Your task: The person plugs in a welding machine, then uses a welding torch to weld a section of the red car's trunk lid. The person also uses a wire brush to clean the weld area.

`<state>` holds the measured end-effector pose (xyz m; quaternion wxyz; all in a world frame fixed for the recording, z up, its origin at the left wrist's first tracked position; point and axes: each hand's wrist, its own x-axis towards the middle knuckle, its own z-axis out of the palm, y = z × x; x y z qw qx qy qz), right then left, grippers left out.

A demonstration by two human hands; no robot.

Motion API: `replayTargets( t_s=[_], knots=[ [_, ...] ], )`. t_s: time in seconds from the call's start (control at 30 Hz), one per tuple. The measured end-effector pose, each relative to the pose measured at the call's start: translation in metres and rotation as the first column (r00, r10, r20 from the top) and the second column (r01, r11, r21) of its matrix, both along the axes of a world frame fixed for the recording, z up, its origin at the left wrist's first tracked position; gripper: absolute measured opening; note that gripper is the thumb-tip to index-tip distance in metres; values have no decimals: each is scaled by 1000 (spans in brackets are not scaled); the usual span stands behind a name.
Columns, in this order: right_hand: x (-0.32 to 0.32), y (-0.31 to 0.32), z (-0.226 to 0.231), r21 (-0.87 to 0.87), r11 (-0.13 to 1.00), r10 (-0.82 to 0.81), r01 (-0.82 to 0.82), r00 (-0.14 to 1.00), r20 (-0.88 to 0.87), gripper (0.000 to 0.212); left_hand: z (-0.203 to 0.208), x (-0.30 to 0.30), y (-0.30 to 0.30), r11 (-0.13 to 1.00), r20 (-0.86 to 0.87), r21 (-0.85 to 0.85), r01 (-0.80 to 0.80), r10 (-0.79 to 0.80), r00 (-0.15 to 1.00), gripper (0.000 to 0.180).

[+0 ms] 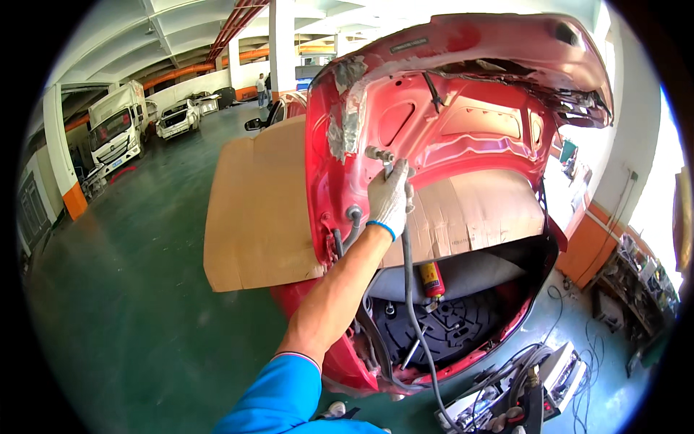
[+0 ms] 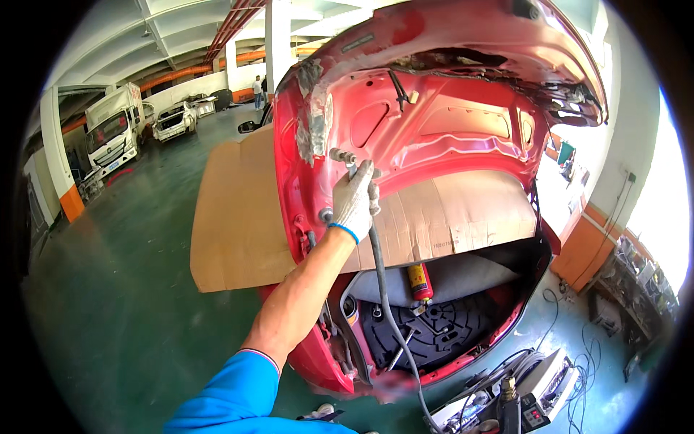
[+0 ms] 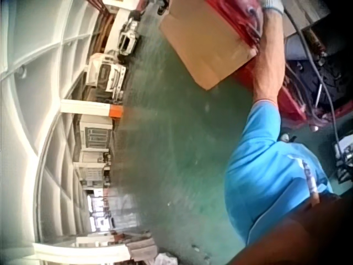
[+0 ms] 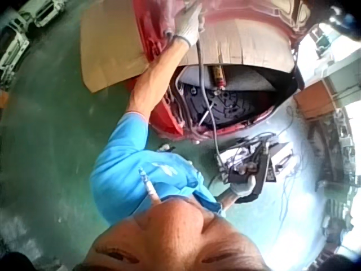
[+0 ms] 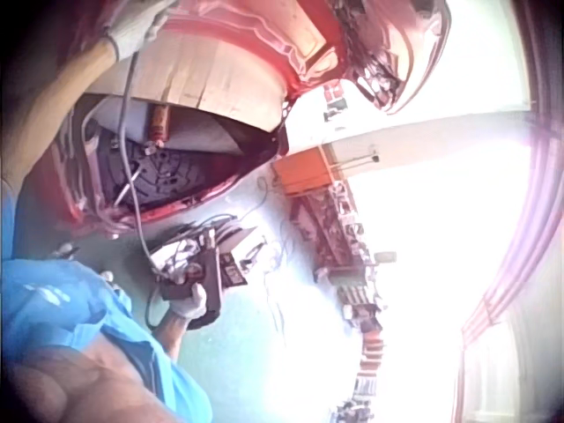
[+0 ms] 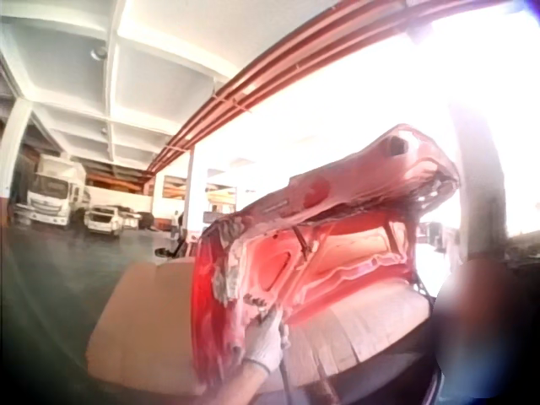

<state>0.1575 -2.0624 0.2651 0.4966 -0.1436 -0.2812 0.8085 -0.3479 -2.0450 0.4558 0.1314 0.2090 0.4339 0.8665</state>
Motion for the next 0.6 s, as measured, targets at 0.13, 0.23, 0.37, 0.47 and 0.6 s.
replayTargets(
  t_s=[0.13, 0.23, 0.37, 0.47, 0.6],
  knots=[
    [-34, -18, 26, 96, 995, -29, 19, 995, 100, 43, -9, -38, -6, 999, 23, 33, 27, -28, 999, 38],
    [-59, -24, 37, 144, 989, -43, 24, 990, 137, 48, -7, -52, -9, 998, 34, 5, 63, -63, 997, 38],
    [-97, -21, 50, 202, 979, -17, -15, 987, 159, 53, -9, -59, -16, 996, -3, -3, 86, -86, 996, 37],
    [-126, -26, 63, 308, 950, -16, -44, 982, 190, 58, -17, -68, -21, 990, 13, 47, 136, -137, 990, 35],
    [-161, -27, 82, 478, 875, -35, -78, 975, 222, 64, -16, -66, -20, 974, 38, 83, 211, -214, 976, 36]
  ],
)
